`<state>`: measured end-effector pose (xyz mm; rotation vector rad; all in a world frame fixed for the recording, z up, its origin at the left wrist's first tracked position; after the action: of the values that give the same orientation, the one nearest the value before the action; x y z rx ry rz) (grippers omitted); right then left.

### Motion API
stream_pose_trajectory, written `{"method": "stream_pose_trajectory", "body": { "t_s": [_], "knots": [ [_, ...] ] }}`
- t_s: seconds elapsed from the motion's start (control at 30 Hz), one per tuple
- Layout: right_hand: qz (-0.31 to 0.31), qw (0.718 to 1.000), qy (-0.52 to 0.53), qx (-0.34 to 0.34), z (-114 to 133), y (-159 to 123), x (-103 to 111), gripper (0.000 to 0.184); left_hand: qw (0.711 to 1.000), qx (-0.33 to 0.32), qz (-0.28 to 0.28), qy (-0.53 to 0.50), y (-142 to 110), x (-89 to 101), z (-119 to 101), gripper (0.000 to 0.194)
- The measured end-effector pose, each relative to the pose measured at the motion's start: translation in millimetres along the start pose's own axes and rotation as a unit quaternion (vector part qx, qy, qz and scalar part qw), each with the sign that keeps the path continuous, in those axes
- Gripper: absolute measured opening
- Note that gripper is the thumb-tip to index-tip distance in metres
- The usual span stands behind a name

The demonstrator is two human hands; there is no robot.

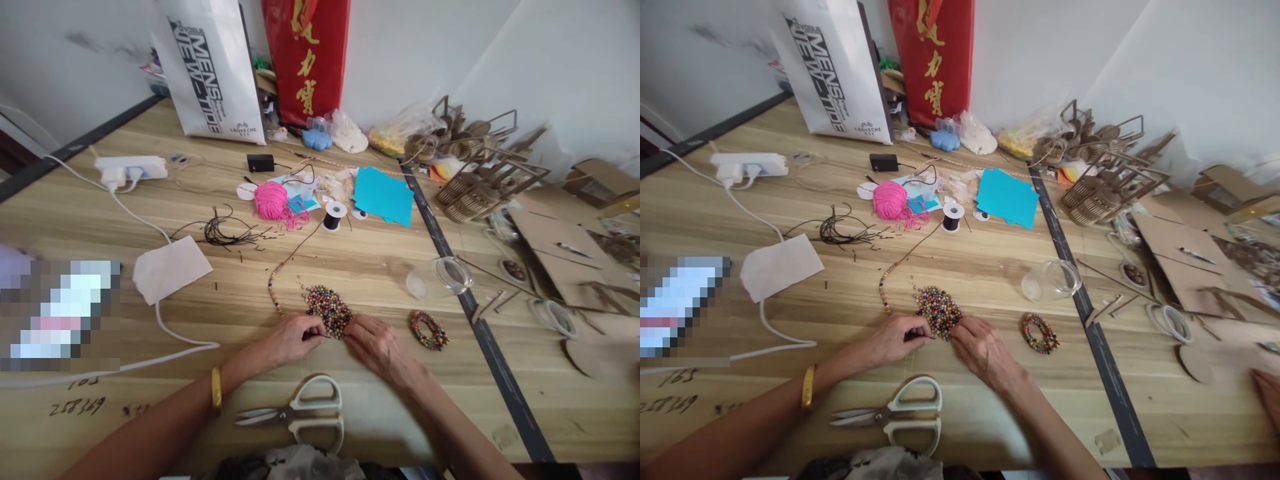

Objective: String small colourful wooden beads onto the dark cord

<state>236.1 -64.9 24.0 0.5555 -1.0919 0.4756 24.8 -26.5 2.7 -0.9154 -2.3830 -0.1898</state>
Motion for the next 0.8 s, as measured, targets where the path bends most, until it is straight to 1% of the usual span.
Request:
{"method": "stream_pose_trajectory", "body": {
  "t_s": [0.2, 0.4, 0.7, 0.8],
  "knots": [
    [0.001, 1.000, 0.006, -0.012, -0.6, -2.2, 4.7, 0.014, 1.000, -0.003, -0.003, -0.006, 0.2, -0.6, 1.0, 0.008],
    [0.016, 1.000, 0.011, -0.021, 1.8, -1.4, 2.9, 0.011, 1.000, -0.003, -0.001, 0.001, 0.3, -0.7, 1.7, 0.008],
    [0.056, 0.998, -0.021, -0.023, 6.7, 3.6, 4.0, 0.012, 1.000, 0.005, 0.002, -0.004, 0.0, 2.0, -2.3, 0.008],
    [0.051, 0.998, -0.024, -0.021, 5.9, 5.2, 8.7, 0.012, 1.000, 0.003, 0.000, -0.027, 0.0, 1.7, -1.3, 0.008]
  ]
}}
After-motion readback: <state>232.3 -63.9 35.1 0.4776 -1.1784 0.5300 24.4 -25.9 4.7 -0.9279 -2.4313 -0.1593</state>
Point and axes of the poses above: each hand's wrist, its own y-axis towards the middle knuckle, its own x-axis out of the back of the hand, z = x × y, the point moved 1 cm from there along y, towards the middle knuckle
